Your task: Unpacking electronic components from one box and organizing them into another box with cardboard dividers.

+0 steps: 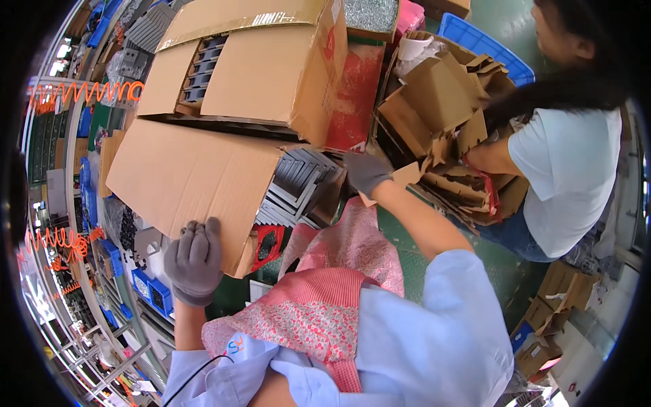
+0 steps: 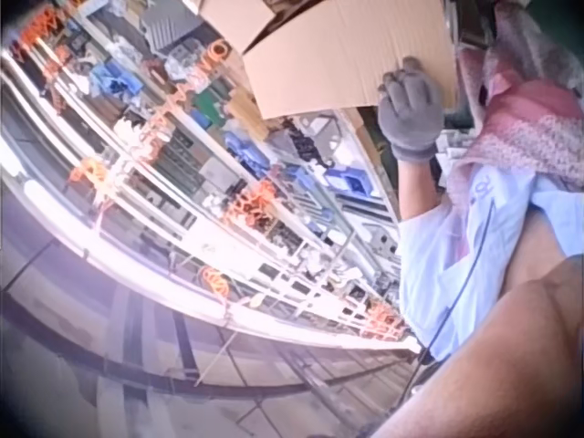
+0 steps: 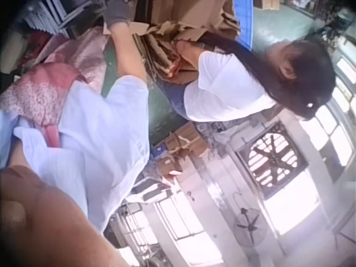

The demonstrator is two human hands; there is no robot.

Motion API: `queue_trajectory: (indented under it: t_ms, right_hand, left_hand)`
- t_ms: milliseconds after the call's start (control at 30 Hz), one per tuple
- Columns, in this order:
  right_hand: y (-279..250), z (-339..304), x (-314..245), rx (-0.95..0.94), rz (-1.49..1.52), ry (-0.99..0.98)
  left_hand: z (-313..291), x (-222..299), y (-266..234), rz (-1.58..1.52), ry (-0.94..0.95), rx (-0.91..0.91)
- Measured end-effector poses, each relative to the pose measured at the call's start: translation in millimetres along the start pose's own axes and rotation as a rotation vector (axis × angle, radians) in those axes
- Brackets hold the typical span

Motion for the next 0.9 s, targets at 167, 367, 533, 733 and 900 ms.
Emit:
queue_trajectory:
  t_ms: [167, 367, 533, 733, 900]
  right_hand:
    - [-29, -6, -38, 0.096, -0.035, -0.061]
    - [-19, 26, -37, 0.074, -0.075, -0.056]
    - [39, 24, 25, 0.054, -0.092, -0.086]
    - [0, 18, -7, 0.118, -0.094, -0.126]
    - [-8, 4, -16, 0.292, 0.005, -0.218]
  left_hand:
    - [-8, 8, -3, -0.008, 0.005, -0.012]
    - [-6, 3, 1, -0.026, 0.006, -0.072]
    - [-13, 1, 1, 0.0, 0.008, -0.052]
    - [-8, 2, 4, -0.018, 0.014, -0.115]
    - [-15, 2, 6, -0.037, -0.006, -0.111]
Point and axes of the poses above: each hand's wrist, its own z-axis towards the middle knuckle, its own y-axis out of the palm, x = y × z, the point moved 7 cm from there along z, towards the middle knuckle, and after that the axes turned 13 degrees about -x, right-handed, at the moved point
